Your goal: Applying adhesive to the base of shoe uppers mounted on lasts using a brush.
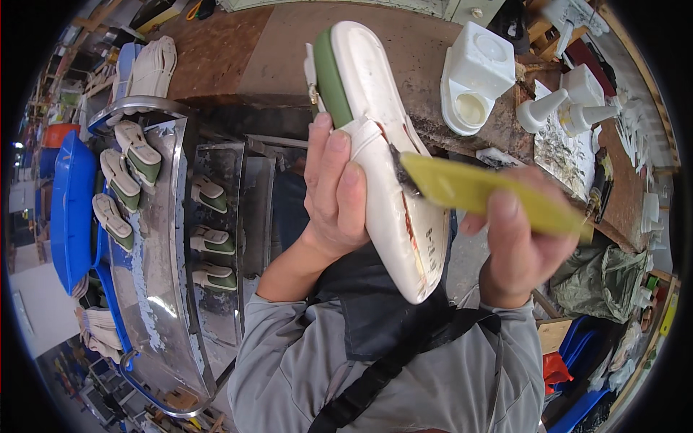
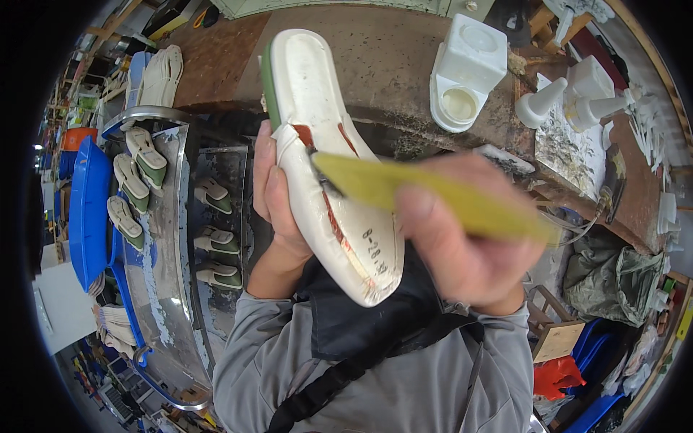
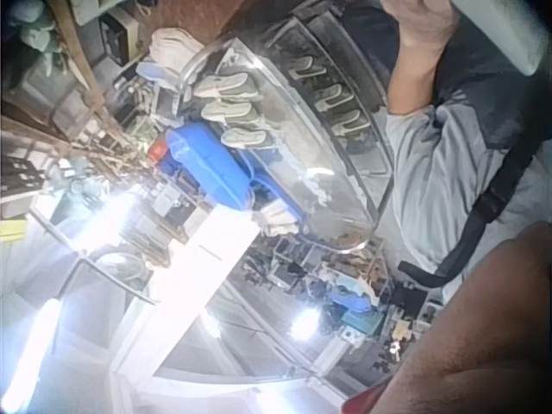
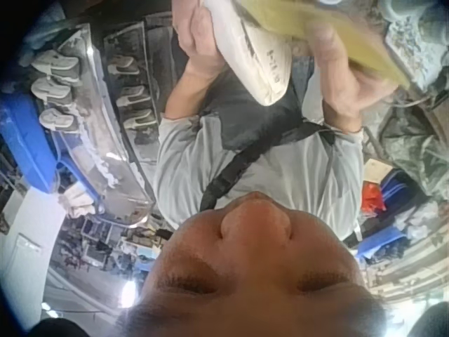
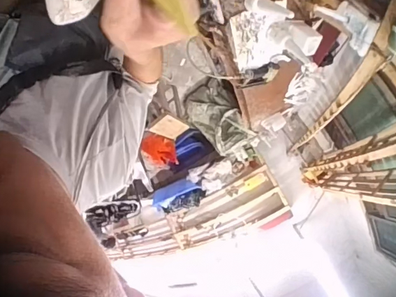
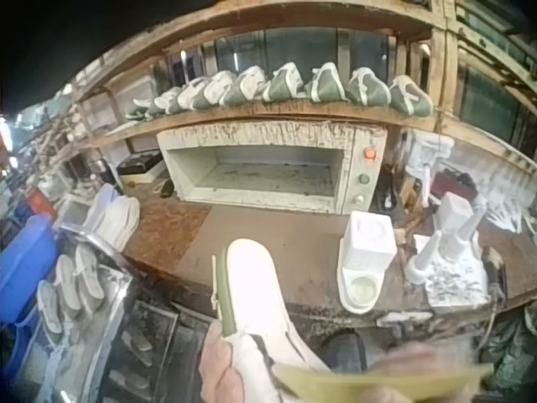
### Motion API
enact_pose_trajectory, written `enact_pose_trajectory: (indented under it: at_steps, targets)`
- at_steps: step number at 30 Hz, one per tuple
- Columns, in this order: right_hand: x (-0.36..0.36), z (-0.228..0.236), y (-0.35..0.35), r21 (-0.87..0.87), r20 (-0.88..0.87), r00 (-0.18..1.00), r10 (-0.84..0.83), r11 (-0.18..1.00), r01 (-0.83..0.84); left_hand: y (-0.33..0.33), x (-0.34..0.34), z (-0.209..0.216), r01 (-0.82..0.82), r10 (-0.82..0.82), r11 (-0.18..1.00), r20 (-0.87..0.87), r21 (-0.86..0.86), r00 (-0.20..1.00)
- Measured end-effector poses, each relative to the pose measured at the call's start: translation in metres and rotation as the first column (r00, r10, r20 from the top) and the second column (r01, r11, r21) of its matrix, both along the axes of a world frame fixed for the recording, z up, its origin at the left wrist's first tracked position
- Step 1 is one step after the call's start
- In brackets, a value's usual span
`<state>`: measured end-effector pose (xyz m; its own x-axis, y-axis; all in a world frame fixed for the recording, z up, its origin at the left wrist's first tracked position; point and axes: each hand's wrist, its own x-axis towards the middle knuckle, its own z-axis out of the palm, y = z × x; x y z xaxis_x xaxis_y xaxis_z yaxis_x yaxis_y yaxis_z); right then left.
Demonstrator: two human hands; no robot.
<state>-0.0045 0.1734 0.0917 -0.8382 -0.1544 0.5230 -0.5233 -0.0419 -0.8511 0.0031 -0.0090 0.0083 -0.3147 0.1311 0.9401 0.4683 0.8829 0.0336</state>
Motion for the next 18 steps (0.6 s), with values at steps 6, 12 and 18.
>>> enact_pose_trajectory:
  at_steps: [6,12,18]
  targets:
    - [0.022,0.003,0.007,0.108,-0.191,0.978,-0.086,0.988,0.108,-0.006,0.002,0.001,-0.05,0.051,0.997,-0.025,0.058,0.998]
    - [0.032,-0.003,0.008,-0.092,-0.2,0.971,0.132,0.984,-0.153,-0.005,0.007,0.002,-0.017,0.016,0.994,0.014,0.105,1.0]
    - [-0.004,-0.01,0.006,-0.019,-0.152,0.973,0.172,0.984,-0.177,0.001,0.011,0.005,0.156,-0.176,0.973,0.111,0.168,0.978]
